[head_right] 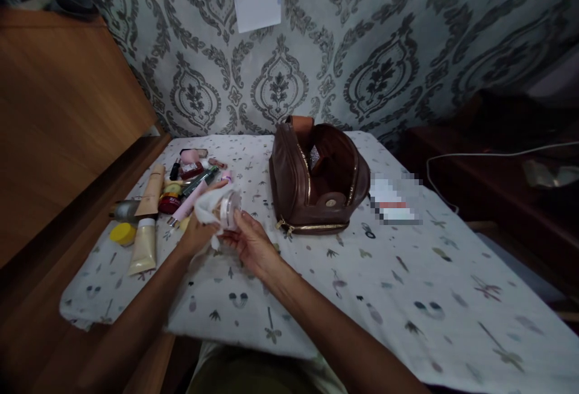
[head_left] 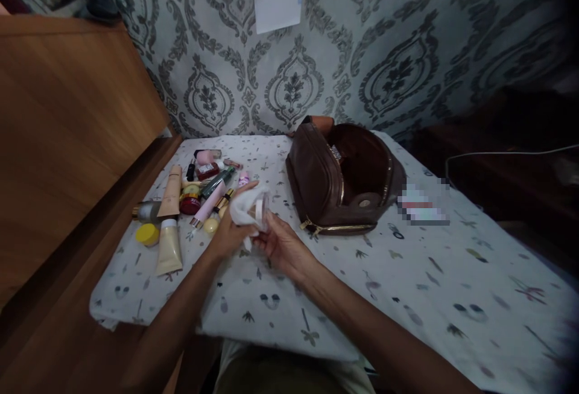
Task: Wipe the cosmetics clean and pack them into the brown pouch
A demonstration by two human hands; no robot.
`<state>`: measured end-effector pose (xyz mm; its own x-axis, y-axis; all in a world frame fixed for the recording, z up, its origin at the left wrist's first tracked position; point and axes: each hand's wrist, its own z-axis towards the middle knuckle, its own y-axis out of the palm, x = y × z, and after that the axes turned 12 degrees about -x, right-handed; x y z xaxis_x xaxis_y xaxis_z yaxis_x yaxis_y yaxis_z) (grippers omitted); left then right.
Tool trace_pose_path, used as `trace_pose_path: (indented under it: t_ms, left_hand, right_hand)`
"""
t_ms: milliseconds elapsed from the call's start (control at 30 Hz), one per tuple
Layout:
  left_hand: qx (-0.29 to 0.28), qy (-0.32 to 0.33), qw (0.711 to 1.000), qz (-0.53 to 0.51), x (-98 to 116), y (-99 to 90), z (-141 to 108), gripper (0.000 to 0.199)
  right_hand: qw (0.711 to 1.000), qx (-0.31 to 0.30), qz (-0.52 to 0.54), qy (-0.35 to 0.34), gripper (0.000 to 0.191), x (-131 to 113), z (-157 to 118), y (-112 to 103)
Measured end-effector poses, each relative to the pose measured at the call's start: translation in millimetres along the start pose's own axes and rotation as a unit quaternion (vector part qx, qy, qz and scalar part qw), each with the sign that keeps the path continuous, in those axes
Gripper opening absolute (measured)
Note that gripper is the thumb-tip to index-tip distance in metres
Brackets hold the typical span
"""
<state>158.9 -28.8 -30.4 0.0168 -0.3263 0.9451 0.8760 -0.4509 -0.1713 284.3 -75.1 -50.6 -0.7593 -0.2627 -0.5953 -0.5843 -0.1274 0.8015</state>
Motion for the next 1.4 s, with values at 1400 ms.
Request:
trace_pose_path:
  t_ms: [1400]
  left_hand:
    - [0.013,0.107,0.983,0.151,-15.8,-3.5,2.1,0.052]
  right_hand:
    - [0.998,-0.016,-0.042,-0.054,0.047,-13.2,-4.0,7.2]
